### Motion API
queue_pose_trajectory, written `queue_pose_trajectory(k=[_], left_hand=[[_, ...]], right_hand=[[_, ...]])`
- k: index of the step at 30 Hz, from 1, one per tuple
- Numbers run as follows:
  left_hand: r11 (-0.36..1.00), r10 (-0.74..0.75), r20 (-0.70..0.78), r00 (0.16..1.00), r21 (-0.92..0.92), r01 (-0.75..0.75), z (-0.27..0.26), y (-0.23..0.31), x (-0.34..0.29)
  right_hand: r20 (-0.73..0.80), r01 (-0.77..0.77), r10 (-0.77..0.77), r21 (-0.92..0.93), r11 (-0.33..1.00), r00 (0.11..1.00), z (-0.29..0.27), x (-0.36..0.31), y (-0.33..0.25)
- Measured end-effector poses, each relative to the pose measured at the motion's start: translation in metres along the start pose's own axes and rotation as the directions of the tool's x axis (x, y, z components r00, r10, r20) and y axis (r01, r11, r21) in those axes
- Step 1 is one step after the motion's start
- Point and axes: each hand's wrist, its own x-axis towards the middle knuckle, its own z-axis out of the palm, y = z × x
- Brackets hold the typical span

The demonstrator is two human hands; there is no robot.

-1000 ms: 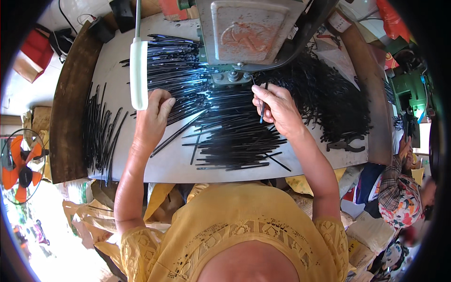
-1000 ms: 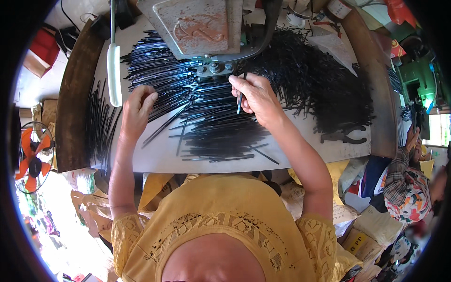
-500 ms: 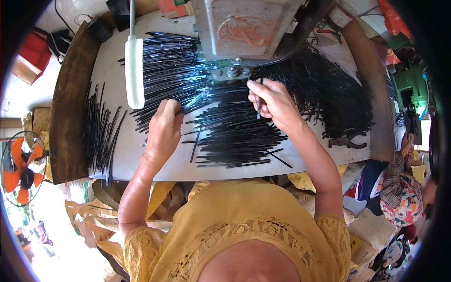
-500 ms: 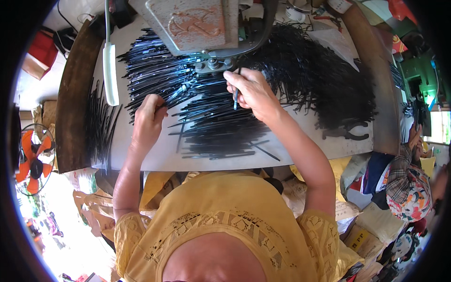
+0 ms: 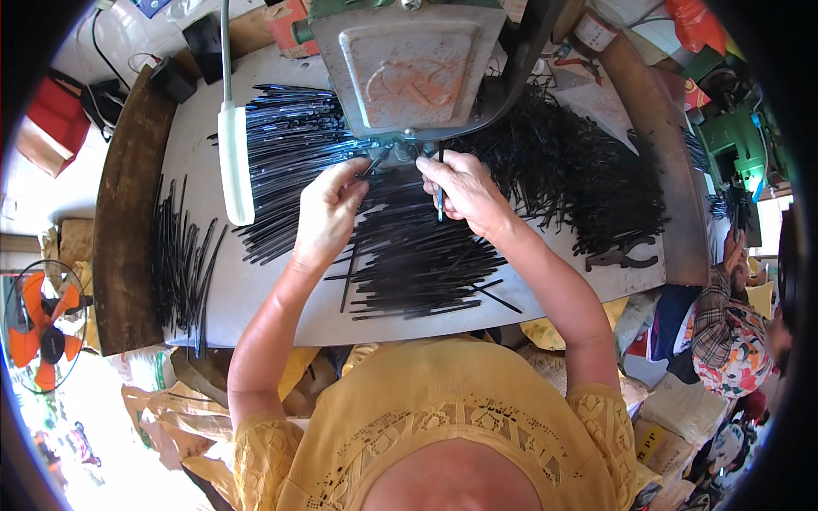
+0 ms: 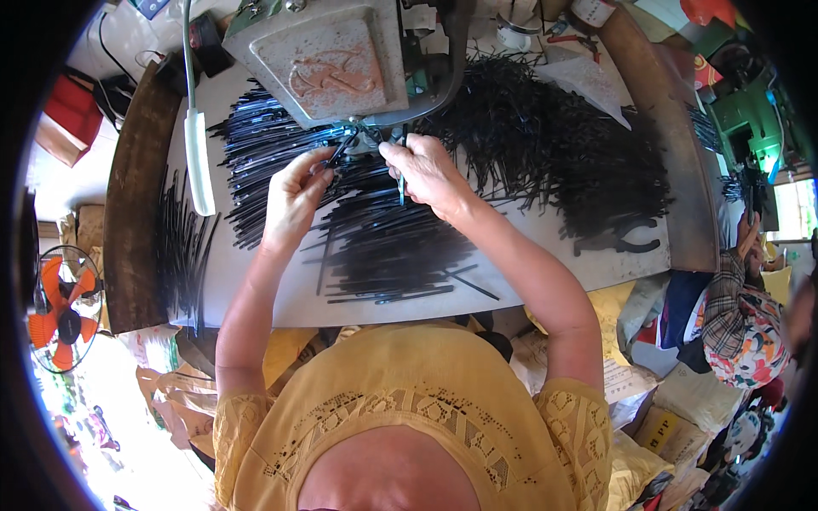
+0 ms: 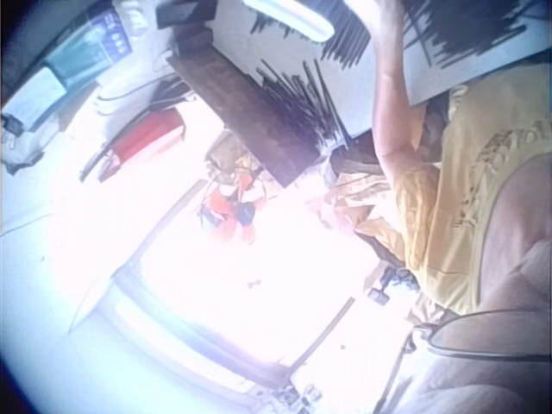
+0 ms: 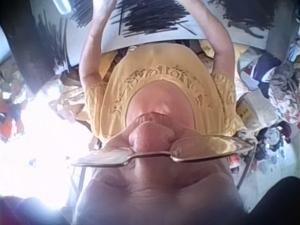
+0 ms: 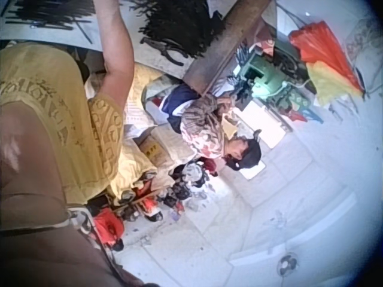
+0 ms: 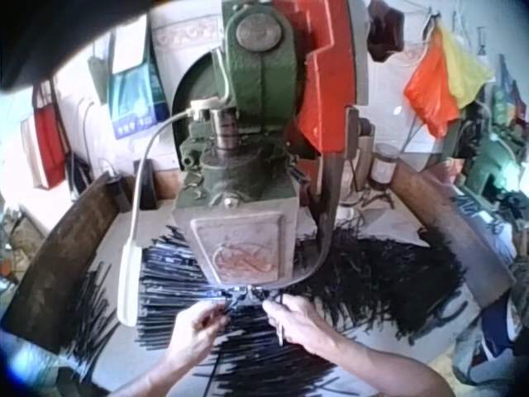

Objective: The person repeatedly picks up plastic rods from a pile and positions them under a riveting machine to fasten components onto them by hand and with the machine.

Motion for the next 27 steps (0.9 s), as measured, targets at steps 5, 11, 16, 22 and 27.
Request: queue_pose_trajectory(k=[5,11,16,22,27], left_hand=[[0.988,0.048,0.282,0.958,0.13,-0.088,-0.035,-0.001,0.007],[0.76,0.028,0.582,0.813,0.516,-0.396,-0.059,0.012,-0.002],[0.801,0.082,0.362,0.929,0.53,-0.277,-0.056,0.017,0.004],[0.927,0.135,0.026,0.991,0.351,-0.135,-0.013,0.006,0.006],[0.919,0.16,0.05,0.986,0.358,-0.167,0.007,0.014,0.006]], right_hand=[[0.037,-0.017,0.017,0.0,1.0,0.999,-0.004,-0.002,0.003],[0.037,-0.007,0.008,-0.044,0.999,0.999,-0.006,0.0,0.01],[0.042,-0.016,0.018,-0.034,0.999,0.999,-0.008,0.0,0.009],[0.056,0.006,-0.009,0.058,0.998,0.998,-0.006,-0.001,0.005],[0.073,-0.006,-0.005,0.153,0.988,0.997,-0.011,0.003,0.002]])
